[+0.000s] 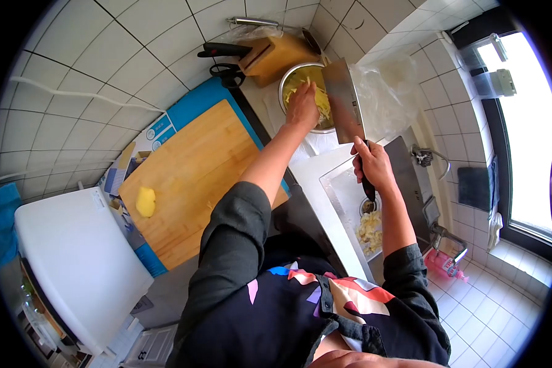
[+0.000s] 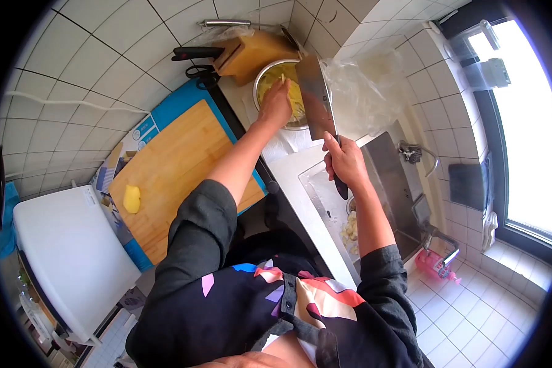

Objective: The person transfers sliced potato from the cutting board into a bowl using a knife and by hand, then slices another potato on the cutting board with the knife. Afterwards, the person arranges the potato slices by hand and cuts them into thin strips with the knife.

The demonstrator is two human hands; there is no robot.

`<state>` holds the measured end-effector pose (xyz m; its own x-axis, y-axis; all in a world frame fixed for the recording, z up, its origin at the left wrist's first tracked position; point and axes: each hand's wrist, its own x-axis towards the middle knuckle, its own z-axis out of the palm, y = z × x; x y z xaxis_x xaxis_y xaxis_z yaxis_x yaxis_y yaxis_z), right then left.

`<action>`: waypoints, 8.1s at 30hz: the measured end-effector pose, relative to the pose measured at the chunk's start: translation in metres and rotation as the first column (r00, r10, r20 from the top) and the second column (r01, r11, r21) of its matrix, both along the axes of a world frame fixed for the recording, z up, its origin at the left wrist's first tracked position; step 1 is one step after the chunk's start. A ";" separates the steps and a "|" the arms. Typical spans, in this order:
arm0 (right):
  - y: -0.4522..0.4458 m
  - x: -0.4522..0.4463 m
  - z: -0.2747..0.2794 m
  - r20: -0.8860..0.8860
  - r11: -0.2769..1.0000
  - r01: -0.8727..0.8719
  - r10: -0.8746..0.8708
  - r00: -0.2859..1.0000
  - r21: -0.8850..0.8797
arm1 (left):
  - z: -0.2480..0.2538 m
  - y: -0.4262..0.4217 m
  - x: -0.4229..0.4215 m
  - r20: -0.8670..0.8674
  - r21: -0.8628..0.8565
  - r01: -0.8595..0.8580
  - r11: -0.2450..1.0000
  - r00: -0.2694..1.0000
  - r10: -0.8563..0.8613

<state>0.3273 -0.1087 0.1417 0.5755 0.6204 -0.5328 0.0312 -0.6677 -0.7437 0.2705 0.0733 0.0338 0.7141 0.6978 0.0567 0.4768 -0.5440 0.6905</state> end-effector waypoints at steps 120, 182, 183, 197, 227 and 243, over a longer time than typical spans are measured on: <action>-0.003 -0.228 -0.034 -0.116 0.779 -0.625 0.617 0.778 -0.047 | 0.006 0.034 -0.472 -0.232 0.117 -0.379 0.918 0.888 0.397; -0.190 -0.096 -0.057 0.770 0.962 -0.230 0.034 0.637 0.148 | 0.047 -0.160 -0.098 0.480 -0.875 0.482 -0.042 0.875 0.056; -0.193 -0.093 -0.061 0.769 0.963 -0.223 0.030 0.638 0.148 | 0.048 -0.164 -0.095 0.479 -0.875 0.482 -0.045 0.876 0.051; -0.276 -0.020 -0.107 0.299 0.931 0.330 -0.364 0.882 0.158 | 0.045 -0.172 -0.074 0.426 -0.904 0.421 -0.079 0.903 -0.061; -0.306 -0.040 -0.047 0.827 0.916 -0.019 0.370 0.423 -0.401 | 0.021 -0.207 0.091 0.554 -0.832 0.496 -0.249 0.764 -0.331; -0.318 -0.055 -0.096 0.382 0.912 0.352 -0.254 0.889 -0.213 | 0.017 -0.181 -0.076 0.445 -0.802 0.449 -0.393 0.889 0.107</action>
<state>0.2723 -0.4265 0.0457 0.8864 0.2469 -0.3916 0.0112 -0.8571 -0.5151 0.1948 -0.1076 0.0509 0.9534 -0.1460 -0.2641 0.2408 0.8956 0.3740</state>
